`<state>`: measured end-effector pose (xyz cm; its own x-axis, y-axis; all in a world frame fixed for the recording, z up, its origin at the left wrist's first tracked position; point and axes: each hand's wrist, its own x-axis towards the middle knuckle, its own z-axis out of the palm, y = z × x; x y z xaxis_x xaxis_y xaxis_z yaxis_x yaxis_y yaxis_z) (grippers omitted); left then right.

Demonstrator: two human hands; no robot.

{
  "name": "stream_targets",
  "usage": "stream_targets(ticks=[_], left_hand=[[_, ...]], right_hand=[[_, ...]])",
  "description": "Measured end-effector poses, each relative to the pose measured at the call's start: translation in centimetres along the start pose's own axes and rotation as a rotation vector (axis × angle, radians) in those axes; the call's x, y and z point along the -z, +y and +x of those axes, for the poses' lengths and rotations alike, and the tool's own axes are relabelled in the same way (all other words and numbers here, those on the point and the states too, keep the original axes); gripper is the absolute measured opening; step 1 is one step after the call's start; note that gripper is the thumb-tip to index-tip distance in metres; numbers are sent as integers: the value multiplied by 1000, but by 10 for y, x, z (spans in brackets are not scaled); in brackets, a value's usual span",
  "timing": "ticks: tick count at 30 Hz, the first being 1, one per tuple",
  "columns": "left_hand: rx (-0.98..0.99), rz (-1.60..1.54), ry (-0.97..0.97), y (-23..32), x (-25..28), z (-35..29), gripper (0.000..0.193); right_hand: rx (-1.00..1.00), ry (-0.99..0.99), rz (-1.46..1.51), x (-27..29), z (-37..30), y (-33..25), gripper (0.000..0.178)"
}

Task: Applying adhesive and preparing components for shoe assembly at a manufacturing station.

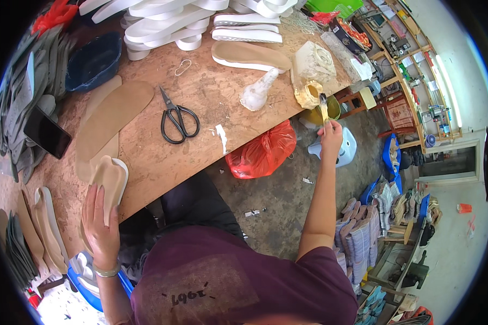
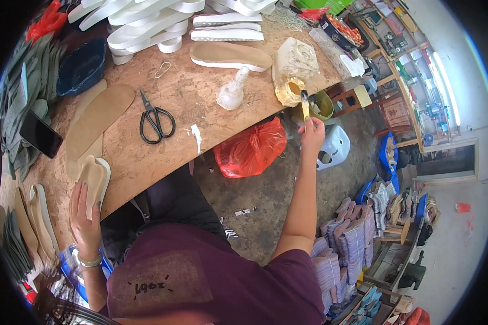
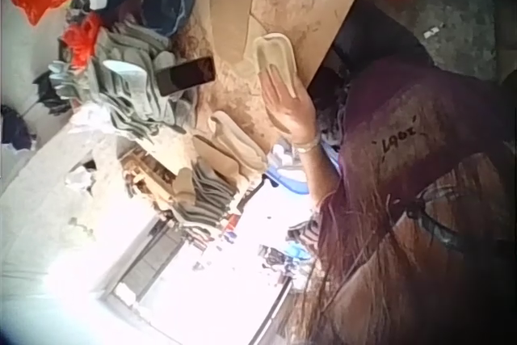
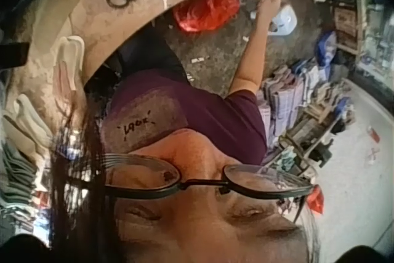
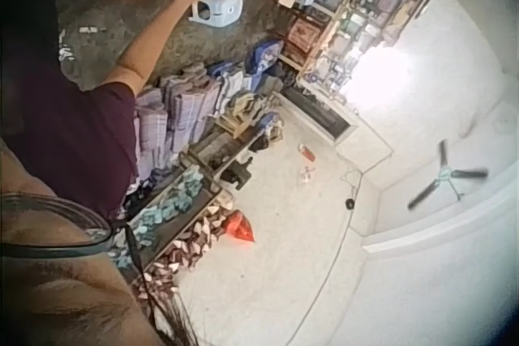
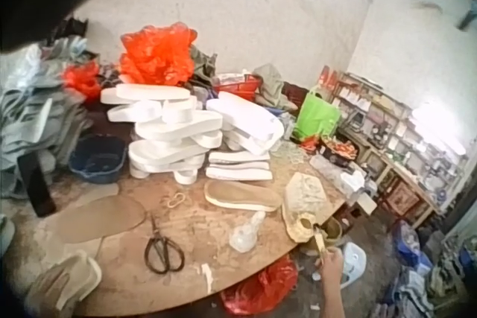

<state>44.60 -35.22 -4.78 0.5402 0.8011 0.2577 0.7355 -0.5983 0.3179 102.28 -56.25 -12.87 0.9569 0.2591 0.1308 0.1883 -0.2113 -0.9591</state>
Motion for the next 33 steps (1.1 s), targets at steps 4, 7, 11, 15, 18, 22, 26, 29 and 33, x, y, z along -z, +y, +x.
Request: stream_targets(ticks=[4, 7, 11, 15, 18, 22, 26, 29, 33], left_hand=[[-33, -8, -35, -2, -2, -3, 45], [-47, -2, -41, -8, -3, -3, 45], [-23, 1, -33, -15, 4, -9, 45], [-8, 0, 5, -25, 3, -22, 46], [-32, -69, 24, -19, 6, -9, 46], [-13, -132, 125, -18, 1, 2, 46], [20, -147, 159, -8, -7, 9, 44], [-53, -117, 191, -5, -11, 25, 41], [-185, 80, 121, -23, -9, 57, 33]], right_hand=[[219, 73, -383, -1, -34, -5, 15], [244, 54, -569, 4, -67, -28, 16], [-68, -296, -334, 13, -110, -77, 18], [-331, -801, 518, -8, -135, -116, 20], [-469, -813, 1061, -25, -124, -133, 30], [-281, -900, 1236, -86, -112, -149, 32], [-293, -738, 974, -170, -152, -153, 31], [-192, -772, 718, -204, -177, -155, 28], [-151, -851, 447, -220, -189, -148, 22]])
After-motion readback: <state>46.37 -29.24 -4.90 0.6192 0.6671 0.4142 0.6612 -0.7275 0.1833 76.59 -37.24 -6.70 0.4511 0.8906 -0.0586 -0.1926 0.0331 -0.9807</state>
